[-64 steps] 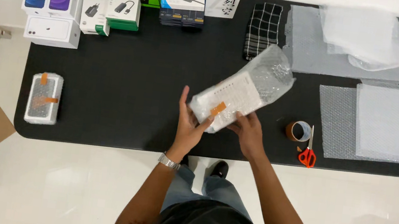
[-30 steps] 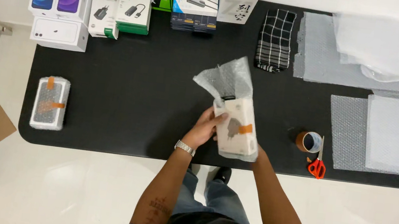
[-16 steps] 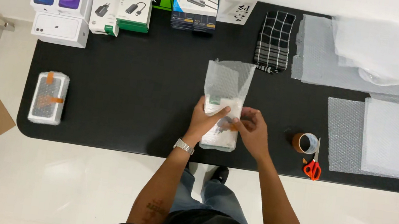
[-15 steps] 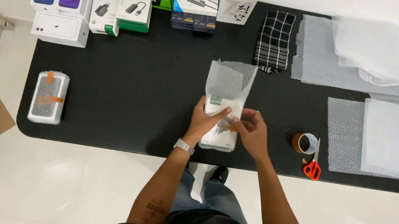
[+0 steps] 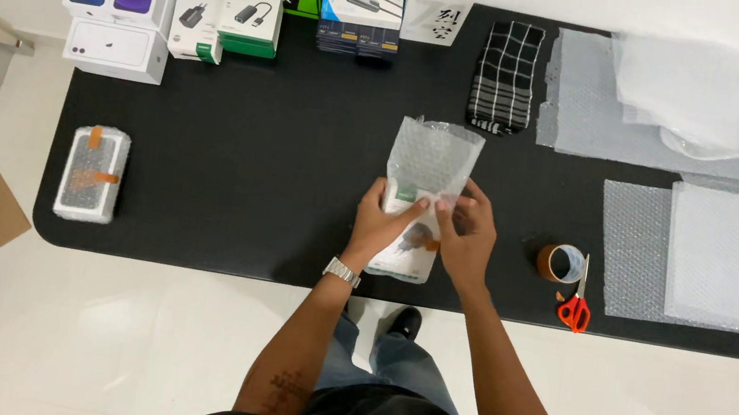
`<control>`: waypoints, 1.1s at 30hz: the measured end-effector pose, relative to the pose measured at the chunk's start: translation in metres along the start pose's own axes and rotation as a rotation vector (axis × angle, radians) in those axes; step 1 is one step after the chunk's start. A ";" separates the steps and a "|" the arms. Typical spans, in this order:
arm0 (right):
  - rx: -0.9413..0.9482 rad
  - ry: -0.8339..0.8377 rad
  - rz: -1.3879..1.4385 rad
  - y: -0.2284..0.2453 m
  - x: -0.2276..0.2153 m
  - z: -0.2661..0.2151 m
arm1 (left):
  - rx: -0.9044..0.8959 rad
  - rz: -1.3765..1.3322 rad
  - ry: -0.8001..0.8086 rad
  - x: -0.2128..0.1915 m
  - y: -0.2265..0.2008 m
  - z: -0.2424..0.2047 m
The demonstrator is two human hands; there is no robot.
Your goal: The person wraps a small box in bubble wrap, secures it with tape, and then places it inside a plastic shipping bag, which they also seal with tape.
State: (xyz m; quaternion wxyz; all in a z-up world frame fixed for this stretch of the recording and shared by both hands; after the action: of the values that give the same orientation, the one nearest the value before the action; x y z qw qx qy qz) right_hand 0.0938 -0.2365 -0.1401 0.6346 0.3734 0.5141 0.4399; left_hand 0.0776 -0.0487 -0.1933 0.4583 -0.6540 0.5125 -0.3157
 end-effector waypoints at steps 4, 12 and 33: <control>0.045 -0.082 0.137 -0.006 -0.006 0.009 | -0.044 0.004 -0.022 -0.003 0.007 0.004; 0.290 -0.087 0.262 -0.040 0.013 0.004 | 0.127 -0.072 0.132 -0.002 -0.051 -0.037; 0.222 0.123 0.206 -0.048 0.048 -0.016 | 0.160 0.018 0.095 -0.027 -0.021 -0.002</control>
State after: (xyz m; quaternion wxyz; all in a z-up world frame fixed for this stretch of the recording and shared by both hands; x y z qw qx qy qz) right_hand 0.0906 -0.2065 -0.2032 0.5085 0.4644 0.5562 0.4652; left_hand 0.0764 -0.0219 -0.1718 0.4870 -0.5950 0.5124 -0.3823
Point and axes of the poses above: each hand's wrist, its own z-axis towards the middle knuckle, its own x-axis out of the palm, y = z × x, the point moved 6 cm from there along z, towards the middle knuckle, and after that the axes turned 2 degrees about -x, right-handed, at the moved point
